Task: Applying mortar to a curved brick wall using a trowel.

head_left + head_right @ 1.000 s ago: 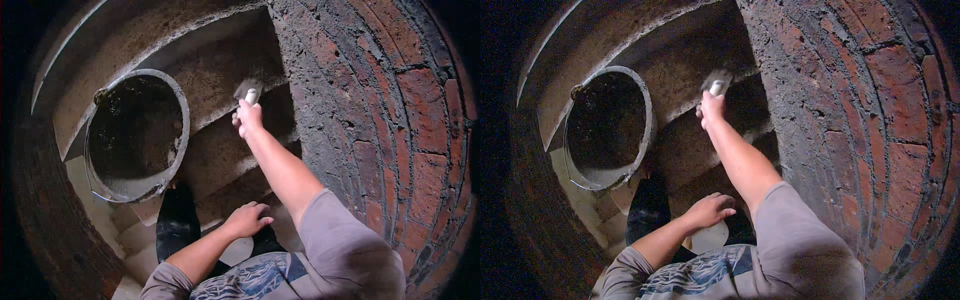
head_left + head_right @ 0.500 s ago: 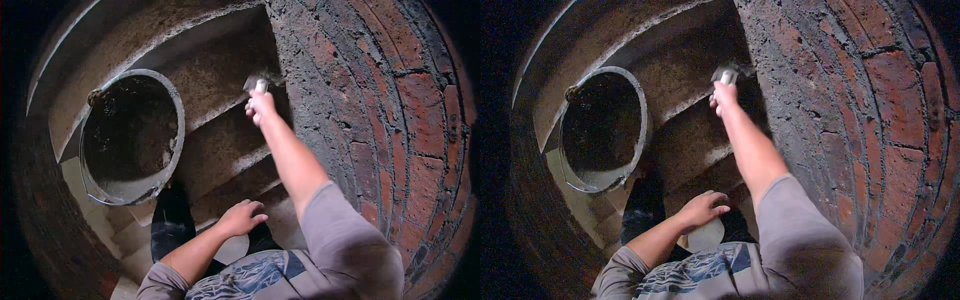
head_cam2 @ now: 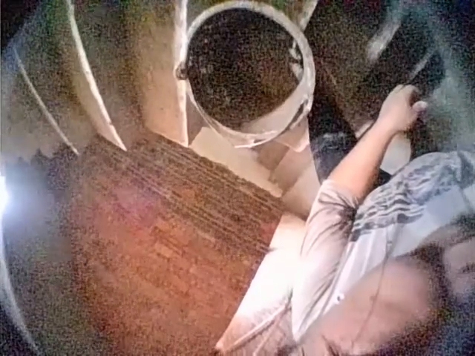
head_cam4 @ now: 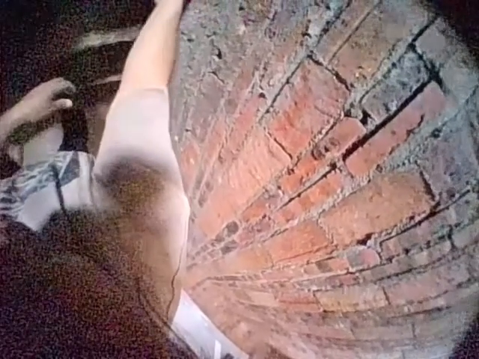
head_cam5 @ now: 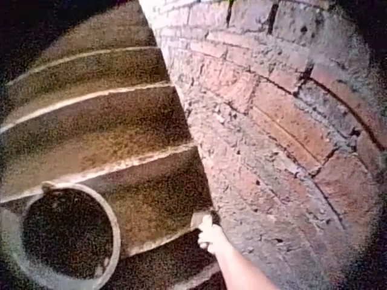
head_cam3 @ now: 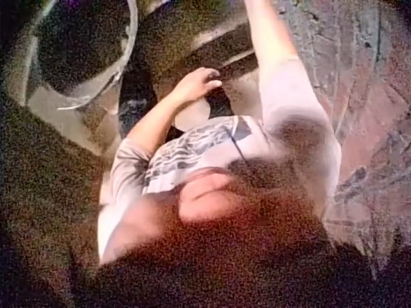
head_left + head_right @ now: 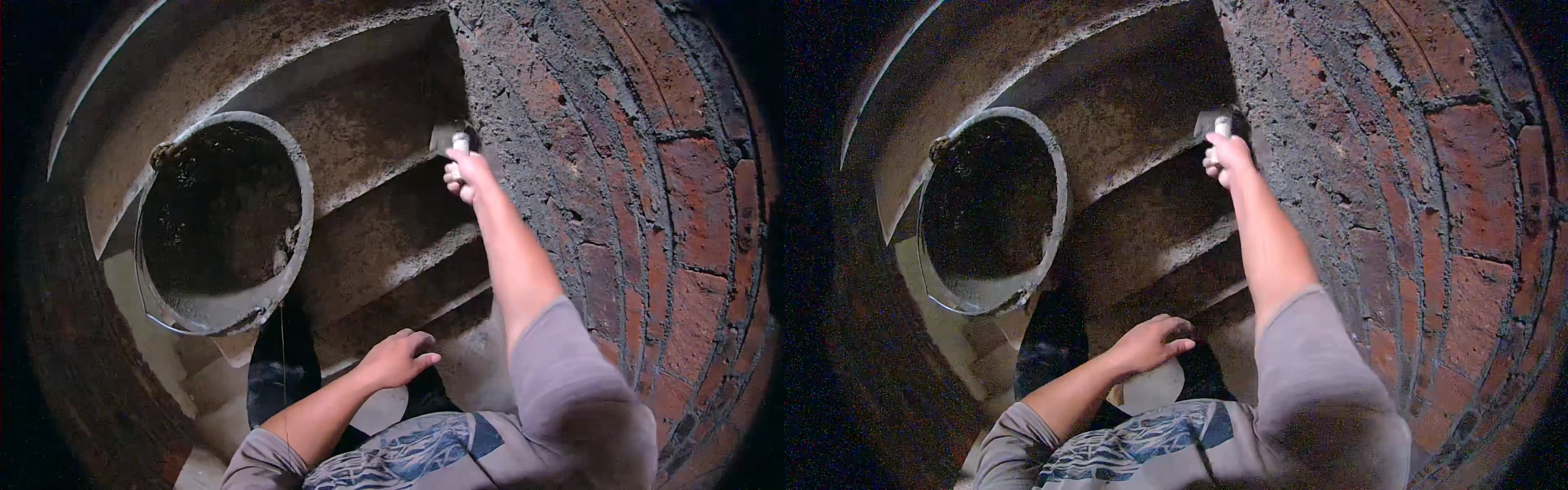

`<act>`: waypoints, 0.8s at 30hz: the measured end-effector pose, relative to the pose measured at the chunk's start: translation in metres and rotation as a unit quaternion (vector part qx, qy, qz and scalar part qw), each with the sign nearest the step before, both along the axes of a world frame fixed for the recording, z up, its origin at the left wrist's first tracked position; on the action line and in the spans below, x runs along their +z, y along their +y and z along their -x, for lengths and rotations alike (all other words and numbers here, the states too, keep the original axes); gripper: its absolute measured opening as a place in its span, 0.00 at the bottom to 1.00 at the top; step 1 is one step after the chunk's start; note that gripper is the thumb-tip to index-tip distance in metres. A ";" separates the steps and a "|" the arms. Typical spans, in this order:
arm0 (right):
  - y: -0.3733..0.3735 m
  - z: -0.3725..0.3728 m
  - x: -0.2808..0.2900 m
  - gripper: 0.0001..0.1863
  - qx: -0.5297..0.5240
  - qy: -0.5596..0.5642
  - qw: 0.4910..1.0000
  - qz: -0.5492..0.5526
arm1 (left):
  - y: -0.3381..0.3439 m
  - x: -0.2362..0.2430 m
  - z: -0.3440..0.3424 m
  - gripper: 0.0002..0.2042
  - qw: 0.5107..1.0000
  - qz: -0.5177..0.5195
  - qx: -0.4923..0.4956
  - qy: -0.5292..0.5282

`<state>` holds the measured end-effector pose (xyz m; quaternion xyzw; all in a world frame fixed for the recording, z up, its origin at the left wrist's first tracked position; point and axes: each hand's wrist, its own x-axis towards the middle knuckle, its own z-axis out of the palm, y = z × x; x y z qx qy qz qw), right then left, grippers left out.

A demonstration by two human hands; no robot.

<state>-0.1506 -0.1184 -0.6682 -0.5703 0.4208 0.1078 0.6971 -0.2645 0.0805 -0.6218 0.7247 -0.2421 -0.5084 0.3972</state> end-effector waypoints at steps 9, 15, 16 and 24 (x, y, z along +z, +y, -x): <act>0.032 -0.001 -0.028 0.11 0.144 -0.015 0.988 -0.049 | 0.009 -0.001 0.000 0.19 1.000 -0.001 0.014 -0.006; 0.015 -0.053 -0.076 0.23 0.296 0.044 0.859 0.415 | 0.015 -0.004 -0.001 0.19 1.000 -0.012 0.022 0.003; 0.005 -0.058 -0.077 0.25 0.273 0.077 0.853 0.437 | 0.017 -0.004 0.000 0.19 0.999 -0.013 0.027 0.011; -0.030 -0.062 -0.095 0.22 0.105 0.041 0.931 0.348 | 0.024 -0.003 -0.005 0.18 0.999 -0.017 0.042 0.005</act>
